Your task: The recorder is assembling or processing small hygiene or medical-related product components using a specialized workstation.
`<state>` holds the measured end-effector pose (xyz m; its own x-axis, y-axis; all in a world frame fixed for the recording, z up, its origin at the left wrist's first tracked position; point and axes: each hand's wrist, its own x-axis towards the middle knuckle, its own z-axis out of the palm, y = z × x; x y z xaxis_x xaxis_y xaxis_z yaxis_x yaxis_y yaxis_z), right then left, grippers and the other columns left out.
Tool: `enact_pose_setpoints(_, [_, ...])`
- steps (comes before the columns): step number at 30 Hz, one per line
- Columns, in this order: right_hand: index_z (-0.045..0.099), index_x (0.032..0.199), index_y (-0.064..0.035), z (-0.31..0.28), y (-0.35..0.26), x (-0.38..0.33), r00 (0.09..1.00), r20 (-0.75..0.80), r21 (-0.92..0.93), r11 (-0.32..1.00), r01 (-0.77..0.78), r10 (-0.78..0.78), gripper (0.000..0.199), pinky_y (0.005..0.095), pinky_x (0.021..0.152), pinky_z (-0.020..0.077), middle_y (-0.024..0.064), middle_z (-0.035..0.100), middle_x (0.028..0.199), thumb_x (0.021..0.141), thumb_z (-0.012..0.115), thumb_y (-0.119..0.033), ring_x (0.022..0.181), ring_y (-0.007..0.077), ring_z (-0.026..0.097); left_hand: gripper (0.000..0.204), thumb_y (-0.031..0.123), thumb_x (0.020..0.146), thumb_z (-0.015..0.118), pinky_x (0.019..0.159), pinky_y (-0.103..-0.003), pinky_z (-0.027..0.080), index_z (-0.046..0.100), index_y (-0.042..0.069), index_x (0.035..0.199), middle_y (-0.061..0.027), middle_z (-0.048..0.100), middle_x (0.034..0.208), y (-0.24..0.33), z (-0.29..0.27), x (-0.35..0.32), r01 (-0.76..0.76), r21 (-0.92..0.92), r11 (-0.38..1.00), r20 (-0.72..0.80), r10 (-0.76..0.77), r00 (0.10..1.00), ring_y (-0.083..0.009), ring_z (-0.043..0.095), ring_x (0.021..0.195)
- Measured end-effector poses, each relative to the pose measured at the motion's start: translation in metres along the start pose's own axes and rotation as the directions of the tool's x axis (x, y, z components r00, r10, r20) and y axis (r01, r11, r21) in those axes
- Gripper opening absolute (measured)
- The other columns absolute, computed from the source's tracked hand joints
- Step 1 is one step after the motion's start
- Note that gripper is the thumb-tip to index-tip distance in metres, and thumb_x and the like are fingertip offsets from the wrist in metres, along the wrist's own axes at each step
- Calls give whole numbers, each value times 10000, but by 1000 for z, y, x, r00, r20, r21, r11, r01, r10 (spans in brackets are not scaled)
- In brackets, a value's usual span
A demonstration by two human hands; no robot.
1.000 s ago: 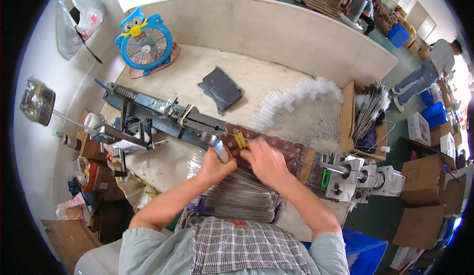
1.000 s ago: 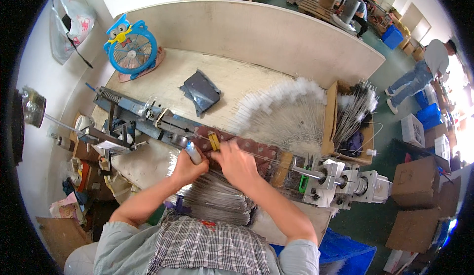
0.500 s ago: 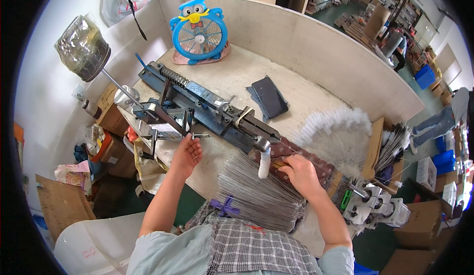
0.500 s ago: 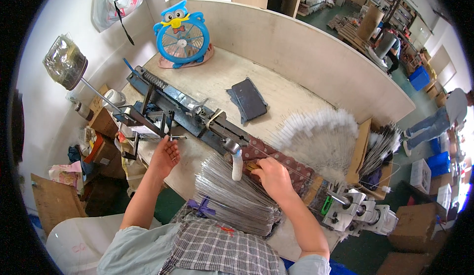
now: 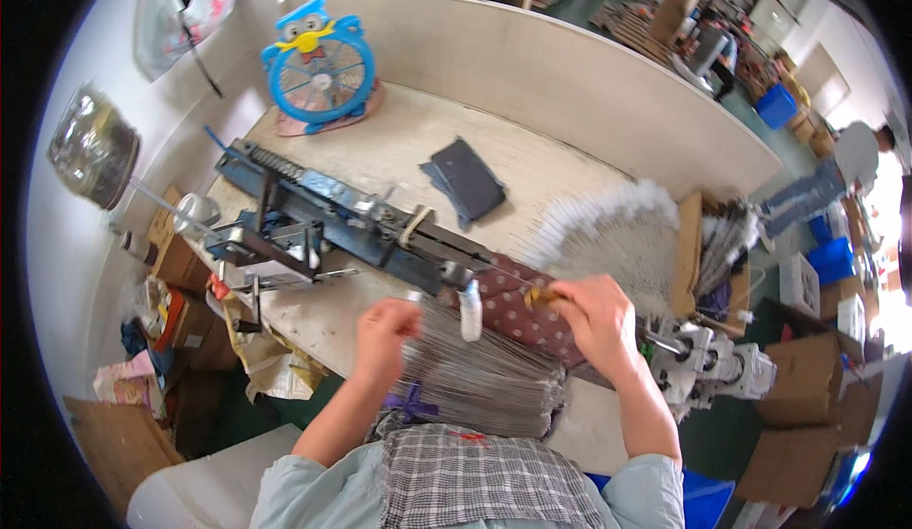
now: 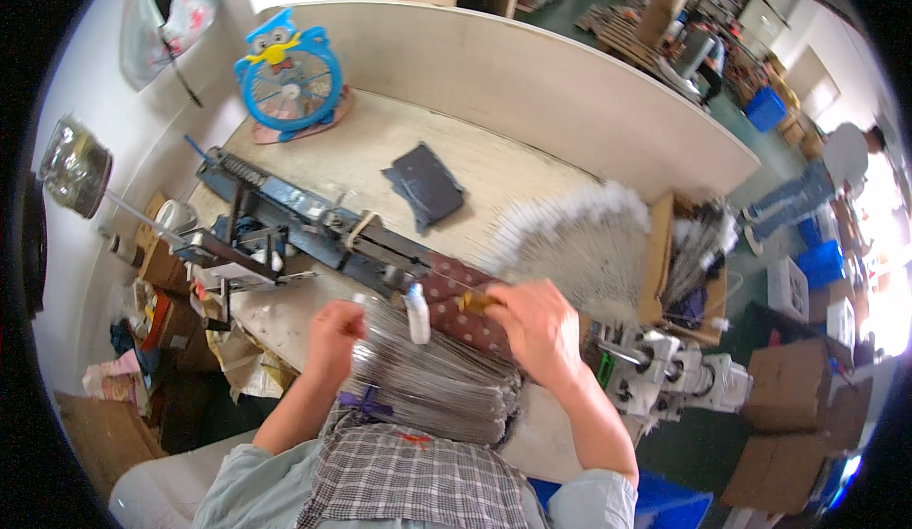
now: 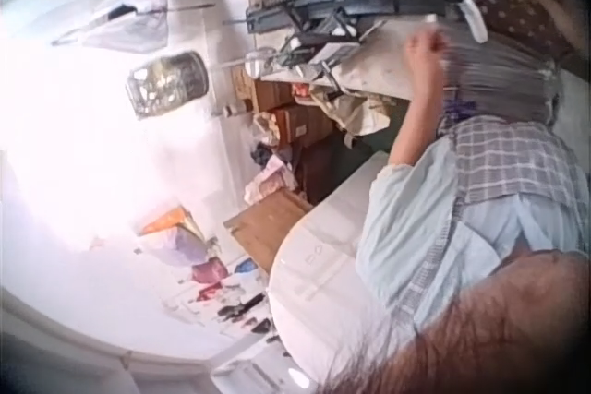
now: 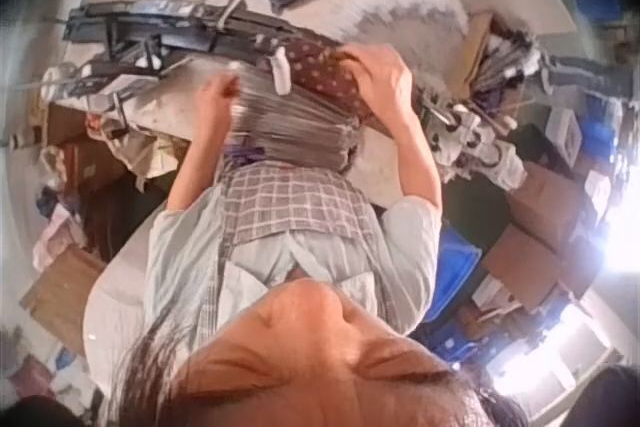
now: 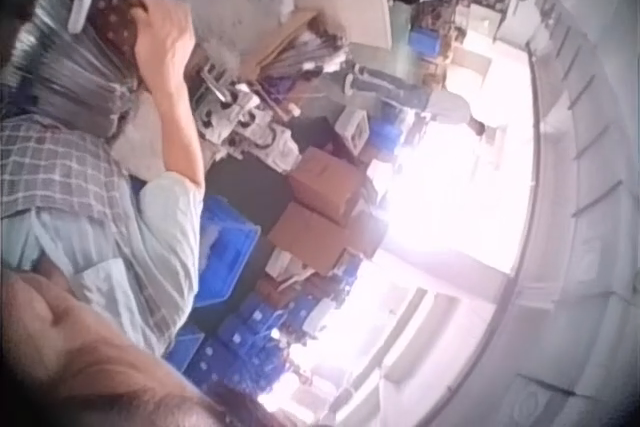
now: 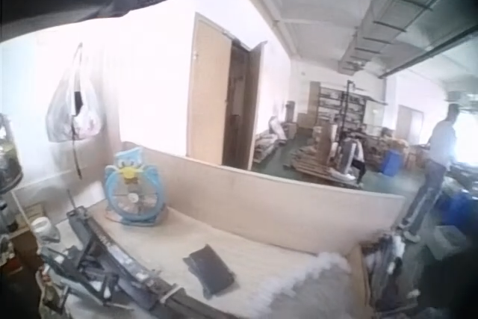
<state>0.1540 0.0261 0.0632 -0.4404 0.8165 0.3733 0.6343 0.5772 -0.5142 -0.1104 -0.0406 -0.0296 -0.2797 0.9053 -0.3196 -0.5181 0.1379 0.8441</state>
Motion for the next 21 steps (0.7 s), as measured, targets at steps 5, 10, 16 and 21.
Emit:
enact_pose_setpoints(5, [665,909,-65,0,22,-1,971,84,231,944,-238,224,168,369,696,470,107,637,809,771,656,-160,777,291,594,143,149,879,588,612,-245,465,629,13,887,-70,632,790,-25,98,-5,62,71,996,312,-82,947,-118,569,651])
enact_pose_setpoints(10, [684,887,-50,-9,18,-15,944,68,246,912,-328,322,155,335,736,493,119,669,874,746,660,-111,810,262,633,197,210,910,576,624,-210,454,630,24,945,-23,634,813,-56,110,3,-39,176,984,399,-35,916,-68,549,677])
enact_pose_setpoints(16, [656,833,3,-16,34,-36,950,60,410,860,-303,306,158,294,643,466,101,630,750,676,660,14,678,212,598,191,190,915,557,637,-190,425,635,23,962,5,613,813,-59,130,-5,-44,132,990,496,-27,868,-46,518,704])
enact_pose_setpoints(21, [649,820,-45,-20,20,-22,995,-89,-17,999,49,-51,186,356,645,467,92,620,735,643,702,-31,690,271,580,176,179,910,563,638,-194,438,639,29,960,-7,615,816,-43,118,-5,24,70,997,255,-41,966,-54,535,708])
